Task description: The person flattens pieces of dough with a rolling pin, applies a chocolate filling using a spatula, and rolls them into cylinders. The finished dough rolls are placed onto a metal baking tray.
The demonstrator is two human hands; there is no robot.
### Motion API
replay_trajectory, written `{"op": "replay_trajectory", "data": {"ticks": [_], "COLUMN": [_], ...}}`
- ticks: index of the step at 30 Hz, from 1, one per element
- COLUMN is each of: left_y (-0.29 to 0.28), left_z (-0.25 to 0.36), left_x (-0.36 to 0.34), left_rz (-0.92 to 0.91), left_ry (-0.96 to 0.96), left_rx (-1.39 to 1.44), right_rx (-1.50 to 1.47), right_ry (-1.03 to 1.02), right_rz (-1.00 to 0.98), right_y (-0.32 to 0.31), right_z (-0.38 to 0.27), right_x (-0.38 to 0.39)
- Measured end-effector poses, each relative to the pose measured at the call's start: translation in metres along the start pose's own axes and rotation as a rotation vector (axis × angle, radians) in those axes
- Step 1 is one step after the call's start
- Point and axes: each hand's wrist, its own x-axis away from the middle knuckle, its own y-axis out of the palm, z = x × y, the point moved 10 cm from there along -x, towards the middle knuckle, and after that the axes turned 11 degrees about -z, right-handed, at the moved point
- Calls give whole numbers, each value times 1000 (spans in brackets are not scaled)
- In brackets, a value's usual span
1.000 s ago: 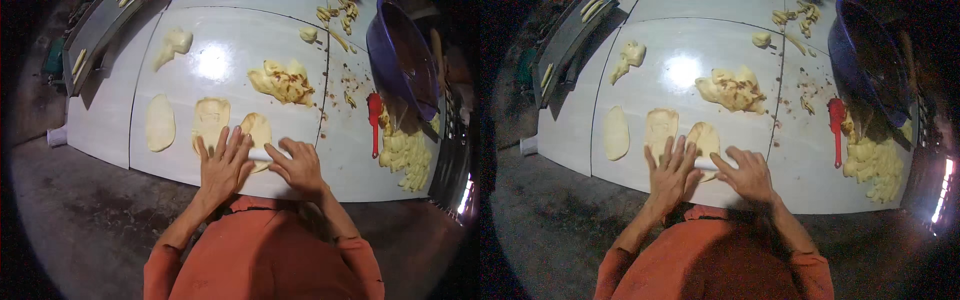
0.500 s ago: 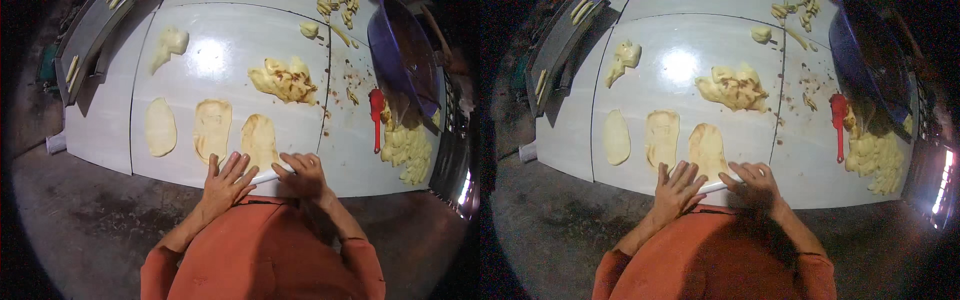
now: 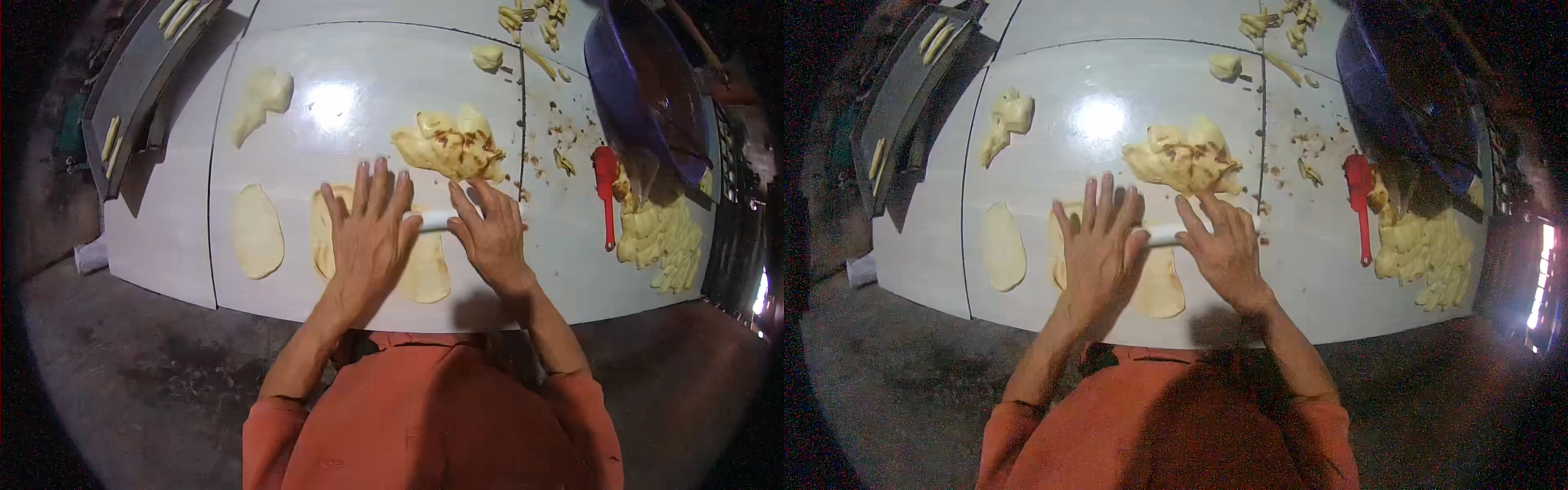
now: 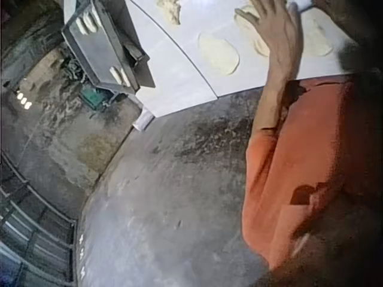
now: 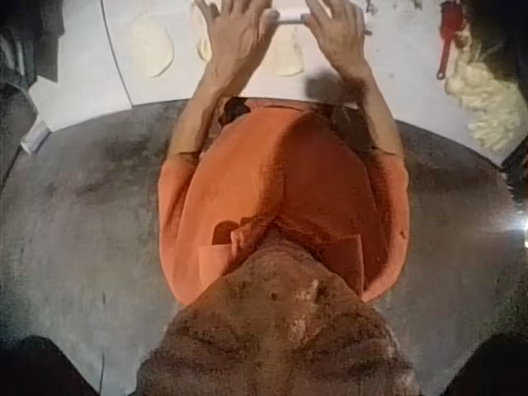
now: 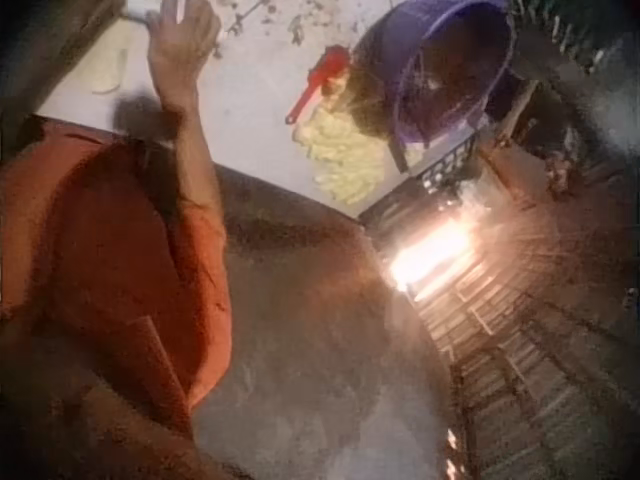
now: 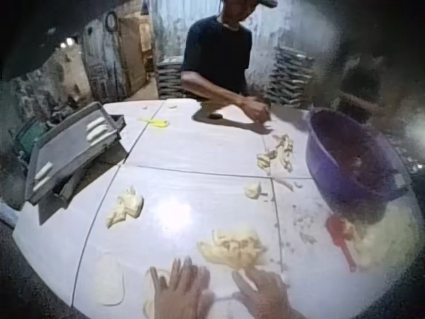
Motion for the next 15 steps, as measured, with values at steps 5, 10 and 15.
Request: {"op": "replay_trajectory", "data": {"ticks": [5, 10, 15], "left_y": [-17, -25, -37], "left_z": [-14, -48, -40], "left_x": [-40, -27, -47], "left_rz": [162, 203, 216], "left_ry": [42, -32, -3], "left_rx": [-61, 138, 182], "right_rx": [-25, -20, 61], "right_ry": [-213, 40, 344], "right_rz": [-84, 35, 22], "right_y": [-2, -45, -54], "right_z": [0, 58, 123], "right_x": [-5, 36, 52]}}
